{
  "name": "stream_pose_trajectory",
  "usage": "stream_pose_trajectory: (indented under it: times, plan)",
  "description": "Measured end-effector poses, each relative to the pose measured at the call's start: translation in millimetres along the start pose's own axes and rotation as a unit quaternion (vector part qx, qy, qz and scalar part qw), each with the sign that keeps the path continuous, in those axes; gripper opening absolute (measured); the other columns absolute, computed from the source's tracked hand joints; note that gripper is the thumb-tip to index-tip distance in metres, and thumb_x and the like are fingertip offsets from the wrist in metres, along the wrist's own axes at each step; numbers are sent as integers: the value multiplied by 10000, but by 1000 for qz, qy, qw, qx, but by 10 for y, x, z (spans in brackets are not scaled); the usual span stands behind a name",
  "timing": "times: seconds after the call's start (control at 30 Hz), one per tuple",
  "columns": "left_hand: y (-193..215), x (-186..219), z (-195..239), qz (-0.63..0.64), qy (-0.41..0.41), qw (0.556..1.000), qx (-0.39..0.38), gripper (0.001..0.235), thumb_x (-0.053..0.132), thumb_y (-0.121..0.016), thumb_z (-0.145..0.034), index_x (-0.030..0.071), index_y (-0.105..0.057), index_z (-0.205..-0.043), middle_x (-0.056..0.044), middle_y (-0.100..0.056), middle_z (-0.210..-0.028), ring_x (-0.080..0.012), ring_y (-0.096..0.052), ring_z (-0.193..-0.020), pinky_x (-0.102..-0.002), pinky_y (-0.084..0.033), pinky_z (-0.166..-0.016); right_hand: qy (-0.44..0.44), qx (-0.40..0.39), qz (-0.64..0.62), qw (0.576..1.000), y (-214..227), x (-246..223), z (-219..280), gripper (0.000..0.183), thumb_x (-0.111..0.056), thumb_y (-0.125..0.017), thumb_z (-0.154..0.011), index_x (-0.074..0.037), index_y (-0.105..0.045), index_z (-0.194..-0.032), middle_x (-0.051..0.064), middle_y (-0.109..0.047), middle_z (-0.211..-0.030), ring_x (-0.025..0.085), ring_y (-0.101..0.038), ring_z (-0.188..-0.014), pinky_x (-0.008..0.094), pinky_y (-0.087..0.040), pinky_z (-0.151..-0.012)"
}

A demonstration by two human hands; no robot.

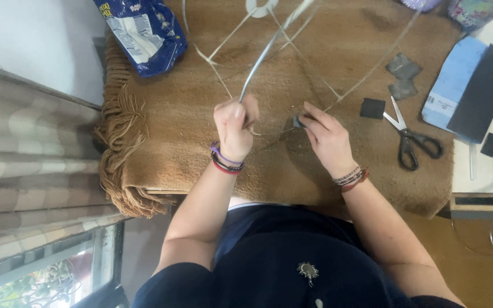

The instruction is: The person sands a white metal wire frame using a sanding block. They rotate the frame to access different sections and rub the sanding block along the bars and joints to smooth the surface.

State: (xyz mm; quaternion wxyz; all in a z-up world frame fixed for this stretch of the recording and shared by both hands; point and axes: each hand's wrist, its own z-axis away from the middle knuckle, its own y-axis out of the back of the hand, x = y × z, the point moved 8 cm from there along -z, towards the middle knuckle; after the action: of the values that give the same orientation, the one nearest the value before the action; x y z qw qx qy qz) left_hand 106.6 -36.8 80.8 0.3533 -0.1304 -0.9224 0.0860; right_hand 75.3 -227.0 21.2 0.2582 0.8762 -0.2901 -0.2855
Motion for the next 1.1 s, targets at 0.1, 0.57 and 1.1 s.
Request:
stream_pose_trajectory:
  times: [0.1, 0.57, 1.1]
  plan:
    - [227, -32, 339, -33, -59, 994, 81, 581, 336, -492, -1026, 123, -401, -493, -11, -354, -429, -153, -323, -384, -260, -251, -413, -32, -78, 20, 996, -202, 52, 112, 117, -40, -714, -964, -20, -784, -1056, 137, -751, -1146, 289, -741, -983, 428, -590, -936]
    - [132, 56, 342, 88, 16, 980, 178, 651, 482, -562, -1011, 175, -374, -469, 7, -306, -493, -232, -440, -617, -307, -356, -654, -7, -12, -89, 996, -164, -501, 26, 219, -77, -576, -1034, -71, -767, -1141, 121, -778, -1160, 273, -755, -1063, 474, -531, -1006]
    - [23, -15, 432, -27, -21, 985, 172, 664, 471, -470, -1044, 162, -391, -461, -45, -434, -658, -262, -395, -822, -348, -355, -849, 52, 24, -93, 994, -109, -592, 11, 288, -132, -507, -1054, -18, -761, -1127, 180, -766, -1165, 300, -761, -1025, 471, -572, -962]
